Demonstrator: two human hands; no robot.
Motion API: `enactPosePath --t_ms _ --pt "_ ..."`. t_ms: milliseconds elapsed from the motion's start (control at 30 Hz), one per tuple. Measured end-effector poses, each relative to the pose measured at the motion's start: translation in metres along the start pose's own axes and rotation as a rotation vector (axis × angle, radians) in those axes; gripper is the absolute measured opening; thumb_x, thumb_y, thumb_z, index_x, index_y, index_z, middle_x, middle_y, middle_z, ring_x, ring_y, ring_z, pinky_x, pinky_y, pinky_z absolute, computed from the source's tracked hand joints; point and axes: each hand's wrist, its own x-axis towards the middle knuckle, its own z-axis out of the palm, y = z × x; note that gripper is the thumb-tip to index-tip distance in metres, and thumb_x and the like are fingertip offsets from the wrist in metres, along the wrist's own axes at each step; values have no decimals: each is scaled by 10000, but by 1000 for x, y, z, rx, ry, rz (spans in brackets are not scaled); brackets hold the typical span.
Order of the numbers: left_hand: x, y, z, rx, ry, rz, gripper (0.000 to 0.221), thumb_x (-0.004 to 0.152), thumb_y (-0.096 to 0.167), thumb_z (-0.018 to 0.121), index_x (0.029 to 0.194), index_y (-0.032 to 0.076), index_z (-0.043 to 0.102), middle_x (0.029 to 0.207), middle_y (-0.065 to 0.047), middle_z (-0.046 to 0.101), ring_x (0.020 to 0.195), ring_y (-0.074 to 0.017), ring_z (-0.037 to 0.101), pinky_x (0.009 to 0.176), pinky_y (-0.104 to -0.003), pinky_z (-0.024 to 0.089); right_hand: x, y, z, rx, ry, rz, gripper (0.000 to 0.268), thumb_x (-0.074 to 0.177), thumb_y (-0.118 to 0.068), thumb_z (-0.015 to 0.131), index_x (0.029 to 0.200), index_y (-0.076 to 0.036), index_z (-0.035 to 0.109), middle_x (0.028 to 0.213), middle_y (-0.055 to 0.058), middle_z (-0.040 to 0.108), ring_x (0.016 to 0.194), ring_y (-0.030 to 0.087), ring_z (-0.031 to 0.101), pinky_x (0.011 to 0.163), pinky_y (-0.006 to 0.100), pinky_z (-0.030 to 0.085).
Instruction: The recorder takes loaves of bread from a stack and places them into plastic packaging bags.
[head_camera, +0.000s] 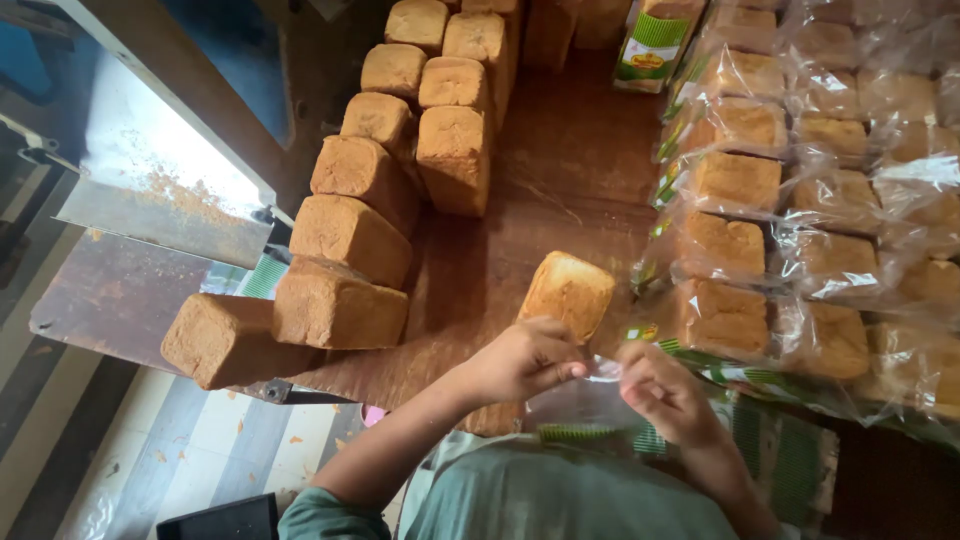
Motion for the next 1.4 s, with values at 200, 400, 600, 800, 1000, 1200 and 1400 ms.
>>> enactPosePath --t_ms 200,400,600,800,1000,1200,1400 --pt "-3 -5 8 -260 -68 17 149 1016 171 665 960 45 720 911 -113 693 885 -279 671 819 -378 532 15 -28 17 572 -7 -83 276 987 -121 654 778 -72 481 1000 111 570 894 199 571 782 322 480" --pt "-35 -44 3 -795 115 -56 302 1107 252 582 982 10 712 1045 -85 739 1043 -229 696 950 -397 562 -37 69 -3 616 54 146 240 968 -208 705 885 -46 549 870 42 564 755 130 531 657 280 450" --pt "-36 -45 -5 -714 69 -291 314 1089 267 604 1006 -5 736 944 -53 723 832 -118 618 738 -291 504 -11 23 -8 179 -172 272 270 974 -317 665 1008 -50 688 914 62 688 851 137 616 726 307 519" --pt "-21 -42 -9 -369 -64 -327 285 1005 270 669 903 5 646 1127 6 736 794 -132 646 713 -302 559 -65 154 -30 758 559 64 169 1053 -281 635 1037 -114 643 999 70 670 933 205 652 804 398 562" --pt "-41 -90 11 -1181 188 -110 287 1076 313 640 868 117 623 739 40 615 692 -113 565 1113 -352 511 -31 110 -2 761 455 176 321 1026 -357 575 1134 -67 660 885 5 617 783 136 588 675 317 499" --pt "-44 -122 28 -986 410 -498 239 1058 276 615 940 72 654 755 31 595 615 -54 476 554 -237 395 -15 134 5 933 307 252 381 1061 -358 606 1190 -3 660 718 -34 503 614 98 498 511 264 407" --pt "2 -95 0 -315 415 -673 224 1019 228 634 945 32 714 724 23 623 638 -59 529 567 -252 447 13 140 3 690 355 265 348 1010 -306 611 1210 -26 667 700 -17 520 594 73 484 526 229 395"
